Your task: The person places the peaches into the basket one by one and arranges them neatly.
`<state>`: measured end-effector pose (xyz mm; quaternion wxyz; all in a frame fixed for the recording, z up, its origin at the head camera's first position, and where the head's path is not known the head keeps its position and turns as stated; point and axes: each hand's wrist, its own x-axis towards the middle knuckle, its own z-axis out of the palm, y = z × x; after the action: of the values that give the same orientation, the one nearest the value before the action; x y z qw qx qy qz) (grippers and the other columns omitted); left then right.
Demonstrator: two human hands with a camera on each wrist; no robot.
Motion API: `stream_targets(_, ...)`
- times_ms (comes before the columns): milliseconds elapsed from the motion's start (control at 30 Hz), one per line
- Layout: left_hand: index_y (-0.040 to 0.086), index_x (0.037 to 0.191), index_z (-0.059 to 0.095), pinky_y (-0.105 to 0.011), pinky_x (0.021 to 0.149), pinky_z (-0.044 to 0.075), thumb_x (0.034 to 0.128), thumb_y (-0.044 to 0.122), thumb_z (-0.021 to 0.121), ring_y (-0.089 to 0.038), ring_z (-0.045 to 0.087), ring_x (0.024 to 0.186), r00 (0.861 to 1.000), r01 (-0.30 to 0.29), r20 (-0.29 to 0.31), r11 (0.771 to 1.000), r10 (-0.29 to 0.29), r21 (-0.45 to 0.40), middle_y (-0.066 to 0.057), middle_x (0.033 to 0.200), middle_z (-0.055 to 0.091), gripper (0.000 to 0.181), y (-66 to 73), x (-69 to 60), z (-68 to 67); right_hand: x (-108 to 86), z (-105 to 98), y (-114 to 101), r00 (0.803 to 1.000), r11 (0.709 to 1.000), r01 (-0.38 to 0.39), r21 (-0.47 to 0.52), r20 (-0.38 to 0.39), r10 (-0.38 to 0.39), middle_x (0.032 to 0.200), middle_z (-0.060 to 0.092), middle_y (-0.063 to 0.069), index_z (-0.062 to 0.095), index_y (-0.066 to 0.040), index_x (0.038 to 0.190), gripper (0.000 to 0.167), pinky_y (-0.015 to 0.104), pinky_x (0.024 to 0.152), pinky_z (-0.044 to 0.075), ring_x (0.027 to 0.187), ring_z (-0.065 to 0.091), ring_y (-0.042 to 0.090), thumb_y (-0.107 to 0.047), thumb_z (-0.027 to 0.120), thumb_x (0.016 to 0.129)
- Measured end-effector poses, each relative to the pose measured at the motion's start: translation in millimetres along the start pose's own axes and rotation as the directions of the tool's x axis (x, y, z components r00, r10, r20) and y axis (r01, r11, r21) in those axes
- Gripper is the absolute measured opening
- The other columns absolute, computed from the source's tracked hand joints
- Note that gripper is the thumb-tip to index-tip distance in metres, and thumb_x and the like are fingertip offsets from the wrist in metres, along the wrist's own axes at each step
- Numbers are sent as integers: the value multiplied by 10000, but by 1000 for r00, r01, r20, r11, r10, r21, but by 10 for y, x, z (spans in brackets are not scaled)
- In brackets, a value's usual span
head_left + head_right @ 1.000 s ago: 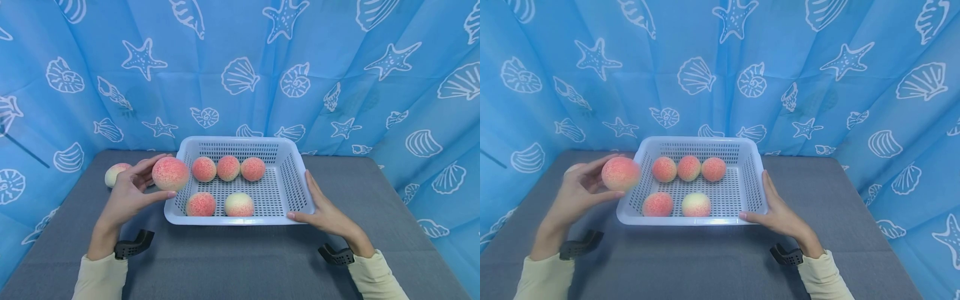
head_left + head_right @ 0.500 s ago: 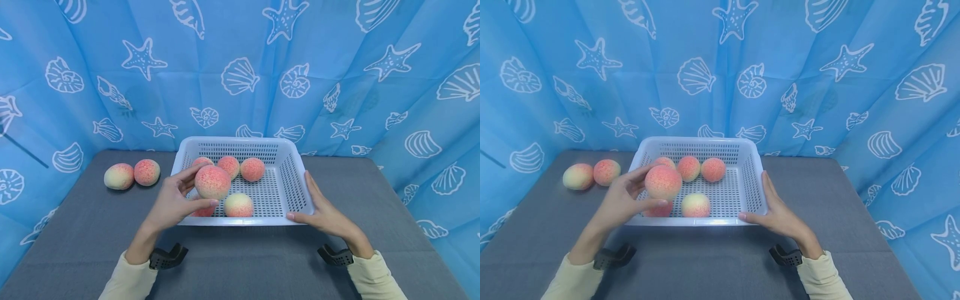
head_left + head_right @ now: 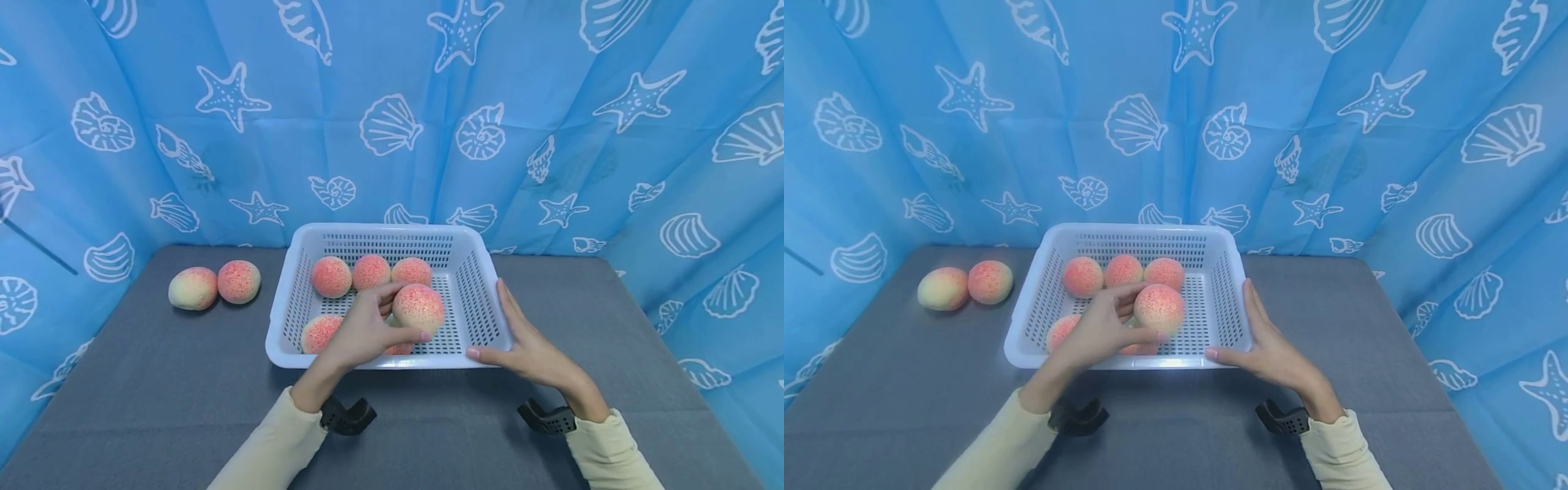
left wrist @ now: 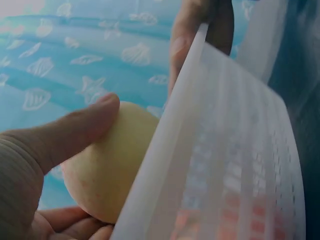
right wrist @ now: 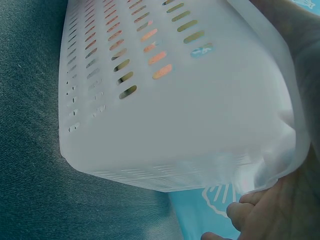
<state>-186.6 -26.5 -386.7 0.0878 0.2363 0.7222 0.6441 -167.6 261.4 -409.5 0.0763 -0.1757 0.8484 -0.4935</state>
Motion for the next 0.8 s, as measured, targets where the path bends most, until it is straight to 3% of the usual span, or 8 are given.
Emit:
stream_targets(167, 61, 1414, 564, -339, 935, 541, 782, 90, 886, -164, 652, 1083, 996, 89, 29, 996, -90, 13, -35, 1265, 662, 709, 3, 178, 217, 2, -1, 4, 1000, 1000, -4, -3, -1, 4, 1655, -81, 245, -155, -273, 1612, 1234, 376, 823, 589, 1231, 524, 529, -195, 824, 866)
stream_targets(300, 63, 1303, 638, -328, 872, 539, 766, 131, 903, -151, 634, 957, 992, 120, 31, 981, -126, 150, -1, 1128, 677, 603, -13, 292, 324, 11, 0, 10, 1000, 1000, -1, 8, 2, 1, 1661, -74, 227, -141, -253, 1621, 1228, 433, 830, 588, 1255, 495, 549, -192, 825, 865)
stream_targets(433, 45, 1258, 652, -338, 825, 535, 743, 179, 924, -161, 615, 896, 986, 143, 38, 930, -165, 340, -9, 1056, 661, 598, -24, 345, 373, 12, 11, 13, 1000, 1000, 5, 9, 1, -5, 1662, -65, 227, -133, -250, 1624, 1229, 479, 836, 582, 1282, 453, 577, -182, 827, 859)
stream_targets(533, 29, 1300, 619, -362, 837, 532, 742, 178, 924, -180, 611, 916, 978, 165, 45, 888, -203, 429, -37, 1088, 655, 653, -18, 348, 386, 7, 15, 16, 1000, 1000, 7, 6, -4, -7, 1661, -65, 231, -133, -248, 1624, 1234, 492, 843, 578, 1299, 431, 587, -175, 830, 855)
stream_targets(667, 21, 1318, 587, -418, 866, 518, 741, 146, 918, -214, 601, 949, 971, 192, 28, 844, -238, 500, -75, 1128, 648, 677, -8, 313, 375, 2, 24, 23, 1000, 1000, 4, 4, -5, -4, 1661, -69, 232, -135, -273, 1621, 1239, 492, 849, 576, 1305, 426, 586, -174, 833, 853)
stream_targets(800, 1, 1338, 555, -452, 883, 508, 737, 114, 911, -245, 587, 962, 966, 213, 10, 819, -258, 532, -108, 1147, 636, 708, -8, 283, 360, -4, 33, 27, 1000, 1000, 4, 6, -6, -4, 1656, -80, 239, -137, -309, 1614, 1241, 484, 843, 579, 1294, 433, 591, -171, 833, 852)
